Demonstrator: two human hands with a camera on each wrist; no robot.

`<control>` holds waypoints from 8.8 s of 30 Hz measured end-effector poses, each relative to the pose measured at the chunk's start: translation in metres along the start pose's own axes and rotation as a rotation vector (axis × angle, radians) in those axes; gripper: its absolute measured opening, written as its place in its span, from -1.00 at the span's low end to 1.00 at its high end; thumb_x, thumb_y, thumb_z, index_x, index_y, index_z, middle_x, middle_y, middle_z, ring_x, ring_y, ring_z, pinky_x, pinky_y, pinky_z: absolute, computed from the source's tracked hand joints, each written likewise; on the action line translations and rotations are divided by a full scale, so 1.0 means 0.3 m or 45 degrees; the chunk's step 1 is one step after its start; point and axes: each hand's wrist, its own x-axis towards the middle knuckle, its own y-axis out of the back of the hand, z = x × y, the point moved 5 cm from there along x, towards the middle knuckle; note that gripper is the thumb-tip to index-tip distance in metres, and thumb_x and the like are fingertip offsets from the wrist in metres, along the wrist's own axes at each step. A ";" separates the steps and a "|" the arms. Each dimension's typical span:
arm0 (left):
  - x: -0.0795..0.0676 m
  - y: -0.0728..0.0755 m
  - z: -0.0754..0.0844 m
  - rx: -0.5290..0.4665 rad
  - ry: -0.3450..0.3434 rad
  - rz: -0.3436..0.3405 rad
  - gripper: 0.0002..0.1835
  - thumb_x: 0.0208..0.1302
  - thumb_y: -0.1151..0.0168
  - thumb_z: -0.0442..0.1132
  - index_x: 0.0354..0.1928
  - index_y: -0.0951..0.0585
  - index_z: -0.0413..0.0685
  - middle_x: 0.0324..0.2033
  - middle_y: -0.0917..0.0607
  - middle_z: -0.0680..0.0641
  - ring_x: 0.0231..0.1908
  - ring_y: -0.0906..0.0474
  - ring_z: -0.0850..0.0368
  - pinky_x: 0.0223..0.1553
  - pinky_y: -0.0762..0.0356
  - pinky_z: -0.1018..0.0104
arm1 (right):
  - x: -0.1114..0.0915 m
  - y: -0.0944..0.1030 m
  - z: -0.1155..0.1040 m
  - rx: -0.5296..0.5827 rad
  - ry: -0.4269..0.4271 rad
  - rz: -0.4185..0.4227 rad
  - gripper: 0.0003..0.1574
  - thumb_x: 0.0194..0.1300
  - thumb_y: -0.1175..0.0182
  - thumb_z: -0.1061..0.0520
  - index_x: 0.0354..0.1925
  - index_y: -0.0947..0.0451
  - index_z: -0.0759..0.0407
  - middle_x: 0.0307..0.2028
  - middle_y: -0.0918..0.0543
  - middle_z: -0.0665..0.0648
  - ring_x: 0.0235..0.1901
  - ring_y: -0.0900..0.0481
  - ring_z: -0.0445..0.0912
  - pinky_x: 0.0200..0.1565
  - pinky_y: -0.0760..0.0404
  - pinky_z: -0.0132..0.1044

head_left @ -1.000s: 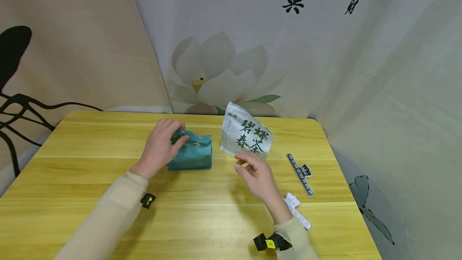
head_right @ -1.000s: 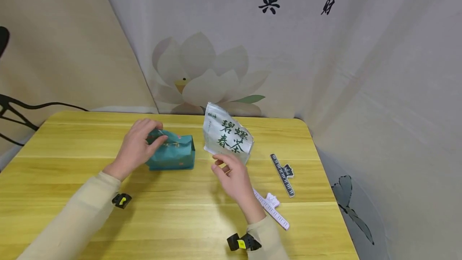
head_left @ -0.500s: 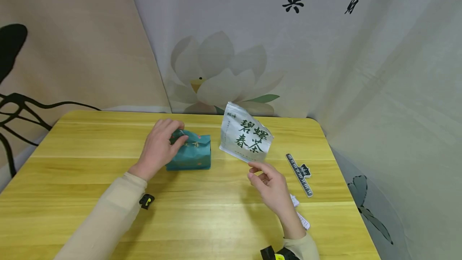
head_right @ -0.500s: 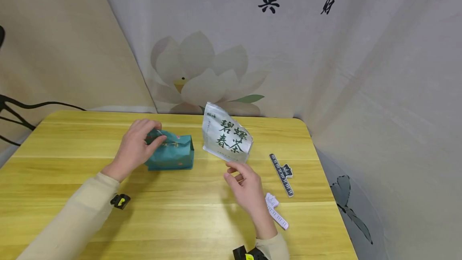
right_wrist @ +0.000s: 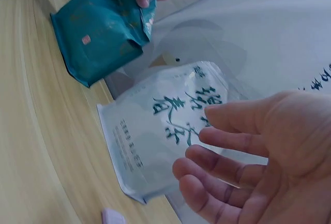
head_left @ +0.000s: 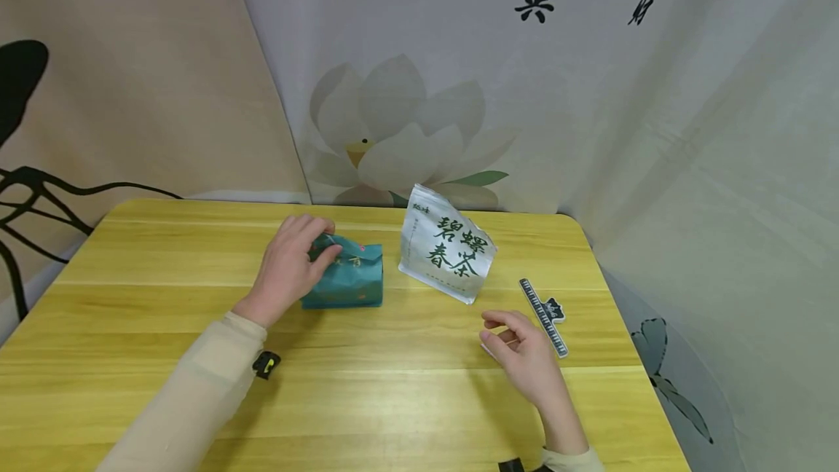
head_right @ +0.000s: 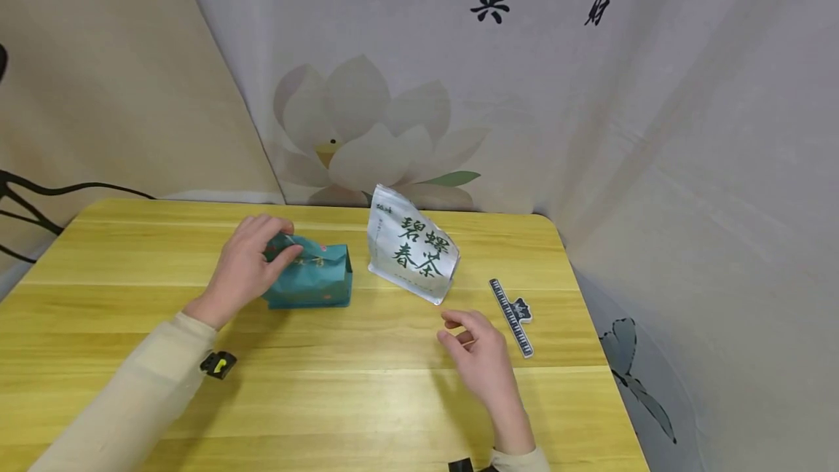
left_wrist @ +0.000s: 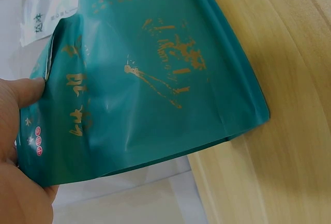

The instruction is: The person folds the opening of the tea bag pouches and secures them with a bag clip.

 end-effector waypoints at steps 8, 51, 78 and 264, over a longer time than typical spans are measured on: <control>-0.001 0.001 0.000 -0.005 0.008 -0.009 -0.72 0.24 -0.50 -0.33 -0.09 -0.60 -0.14 -0.23 -0.65 -0.13 -0.27 -0.40 -0.03 -0.28 -0.40 0.13 | -0.018 0.054 0.038 -0.104 -0.068 0.010 -0.72 0.34 -0.38 0.27 0.02 -0.73 0.19 -0.08 -0.74 0.15 -0.24 -0.66 -0.11 -0.17 -0.66 -0.36; 0.004 -0.003 -0.005 -0.009 0.017 -0.013 -0.74 0.27 -0.48 -0.33 -0.07 -0.62 -0.12 -0.21 -0.67 -0.13 -0.25 -0.43 -0.05 -0.26 -0.41 0.09 | -0.012 0.135 0.246 -0.290 -0.451 -0.074 -0.51 0.20 -0.47 0.28 0.11 -0.66 0.31 -0.05 -0.74 0.23 -0.14 -0.63 0.04 -0.20 -0.55 -0.23; 0.006 -0.004 -0.005 -0.008 0.022 -0.018 -0.73 0.26 -0.49 -0.33 -0.06 -0.62 -0.15 -0.18 -0.68 -0.14 -0.24 -0.44 -0.05 -0.25 -0.43 0.09 | -0.009 0.126 0.286 -0.421 -0.427 -0.121 -0.79 0.16 -0.46 0.31 -0.19 -0.71 0.25 -0.27 -0.73 0.11 -0.27 -0.65 -0.04 -0.23 -0.58 -0.17; 0.011 0.001 0.005 0.004 -0.006 -0.014 -0.72 0.21 -0.52 -0.33 -0.12 -0.60 -0.14 -0.22 -0.69 -0.13 -0.25 -0.44 -0.04 -0.27 -0.42 0.12 | 0.283 -0.173 -0.154 -0.225 0.179 -0.176 -0.66 0.21 -0.48 0.30 -0.02 -0.72 0.20 -0.08 -0.70 0.15 -0.21 -0.61 -0.05 -0.13 -0.64 -0.19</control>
